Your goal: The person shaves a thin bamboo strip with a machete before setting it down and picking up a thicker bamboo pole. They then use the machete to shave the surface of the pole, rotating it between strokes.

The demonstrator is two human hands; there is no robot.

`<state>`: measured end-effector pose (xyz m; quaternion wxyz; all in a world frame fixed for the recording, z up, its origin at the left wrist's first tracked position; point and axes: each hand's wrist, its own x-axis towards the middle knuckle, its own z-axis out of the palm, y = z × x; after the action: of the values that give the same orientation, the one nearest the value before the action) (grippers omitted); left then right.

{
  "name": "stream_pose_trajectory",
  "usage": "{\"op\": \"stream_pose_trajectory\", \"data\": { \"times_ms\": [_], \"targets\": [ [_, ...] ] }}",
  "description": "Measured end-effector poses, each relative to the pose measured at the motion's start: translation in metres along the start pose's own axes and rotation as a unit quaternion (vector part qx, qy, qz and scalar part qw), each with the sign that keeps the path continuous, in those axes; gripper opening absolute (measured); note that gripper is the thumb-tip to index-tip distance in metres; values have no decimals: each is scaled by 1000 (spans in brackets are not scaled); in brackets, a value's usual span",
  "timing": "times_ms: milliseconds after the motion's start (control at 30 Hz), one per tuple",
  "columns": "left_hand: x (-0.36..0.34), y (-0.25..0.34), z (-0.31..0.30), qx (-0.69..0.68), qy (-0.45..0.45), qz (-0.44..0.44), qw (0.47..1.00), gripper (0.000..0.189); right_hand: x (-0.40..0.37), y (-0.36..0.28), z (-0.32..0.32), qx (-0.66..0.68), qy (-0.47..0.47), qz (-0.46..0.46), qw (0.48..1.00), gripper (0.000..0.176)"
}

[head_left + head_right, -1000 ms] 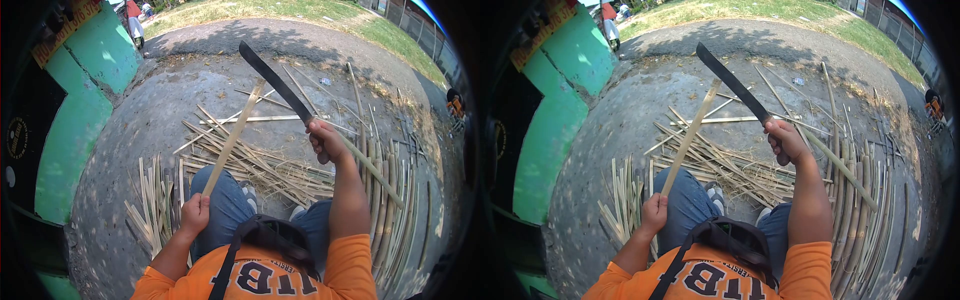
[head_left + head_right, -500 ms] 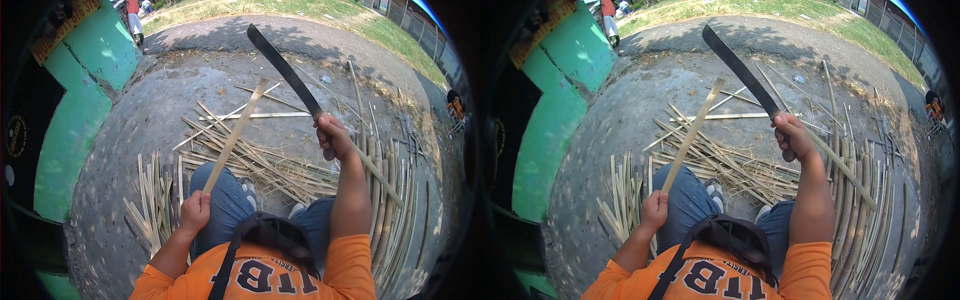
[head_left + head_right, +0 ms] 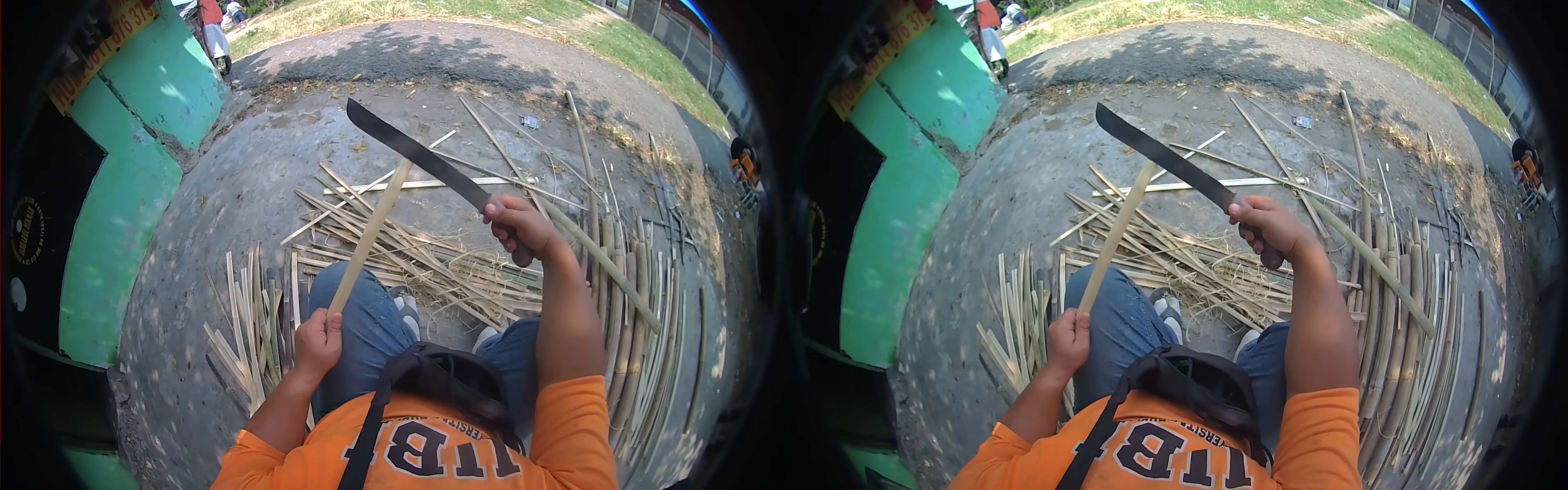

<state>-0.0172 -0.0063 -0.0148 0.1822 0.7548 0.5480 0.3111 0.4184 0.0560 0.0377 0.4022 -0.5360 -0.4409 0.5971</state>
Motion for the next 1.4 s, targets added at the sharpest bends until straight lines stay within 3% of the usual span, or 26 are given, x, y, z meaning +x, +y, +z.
{"op": "stream_pose_trajectory", "data": {
  "times_ms": [333,433,533,767,900,1000,1300,1400],
  "targets": [
    [1,3,-2,6,-12,-7,1000,32,6,8,-11,43,40,-20,998,33],
    [3,3,-3,11,-28,-19,999,32,2,4,-3,-39,10,25,999,32],
    [5,5,-4,17,-36,-29,999,33,11,13,2,-94,-37,9,995,31],
    [3,8,-2,38,-28,-9,999,33,15,9,32,-196,134,-157,959,34],
    [2,11,0,50,-25,18,998,31,22,14,44,-210,267,-280,898,31],
    [3,15,1,66,-28,32,997,30,26,11,50,-180,317,-269,891,34],
    [1,27,4,124,-39,71,989,30,32,0,58,-173,336,-253,890,43],
    [1,28,3,138,-42,91,985,28,39,5,58,-173,358,-287,872,38]
  ]
}}
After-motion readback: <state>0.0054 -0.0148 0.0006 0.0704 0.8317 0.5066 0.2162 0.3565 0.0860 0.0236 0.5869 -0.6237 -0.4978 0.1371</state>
